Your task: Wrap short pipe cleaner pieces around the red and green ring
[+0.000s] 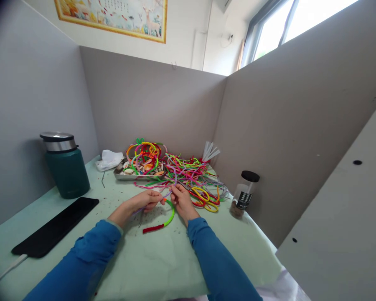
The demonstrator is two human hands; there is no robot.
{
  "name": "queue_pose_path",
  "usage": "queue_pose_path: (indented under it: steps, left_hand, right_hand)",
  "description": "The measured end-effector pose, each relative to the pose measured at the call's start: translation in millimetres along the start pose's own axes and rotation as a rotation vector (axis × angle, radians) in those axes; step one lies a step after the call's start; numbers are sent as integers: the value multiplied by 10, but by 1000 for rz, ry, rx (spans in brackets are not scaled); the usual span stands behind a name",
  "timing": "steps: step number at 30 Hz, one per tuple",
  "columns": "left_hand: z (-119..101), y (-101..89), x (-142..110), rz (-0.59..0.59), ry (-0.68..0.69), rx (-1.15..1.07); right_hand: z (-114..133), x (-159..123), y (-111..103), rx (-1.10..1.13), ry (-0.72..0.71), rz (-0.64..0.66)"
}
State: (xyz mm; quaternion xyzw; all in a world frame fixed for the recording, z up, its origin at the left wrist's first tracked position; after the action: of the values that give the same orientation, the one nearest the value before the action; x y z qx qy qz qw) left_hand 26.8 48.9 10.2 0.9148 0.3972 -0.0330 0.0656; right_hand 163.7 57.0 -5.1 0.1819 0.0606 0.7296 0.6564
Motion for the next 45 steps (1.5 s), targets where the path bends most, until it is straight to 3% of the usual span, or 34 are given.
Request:
queue_pose_path:
  steps: [8,16,22,31,41,45]
  left_hand:
    - [-28,-21,-7,36,15,-49]
    - [-12,-58,-69,95,-41,-58]
    - [-11,-73,-89,106,-94,-68]
    - [-34,-77,-120,119,-88,-98]
    - [-56,-207,-66,-70,10,-97]
    - [-87,-223,-48,-138,75,-87]
  right_hand:
    - [18,-10,-22,113,96,102]
    - [70,92,-322,253,35,-108]
    - [110,107,-440,217,3,-175]
    - [182,88,-455,220,-26,-212]
    - [228,98,-655,273,-68,-386]
    - [202,41,-411,58,0,-234]
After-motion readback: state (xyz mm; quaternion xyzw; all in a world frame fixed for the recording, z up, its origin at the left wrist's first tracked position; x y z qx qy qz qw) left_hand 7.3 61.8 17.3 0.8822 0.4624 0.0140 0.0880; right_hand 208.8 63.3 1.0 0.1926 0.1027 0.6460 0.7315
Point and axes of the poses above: each hand's wrist, its own x-axis towards the middle knuckle, its own y-axis out of the palm, z = x × y, the point moved 5 cm from there along x, towards the middle knuckle, and after that the axes turned 13 degrees about -x, right-handed, at the moved point
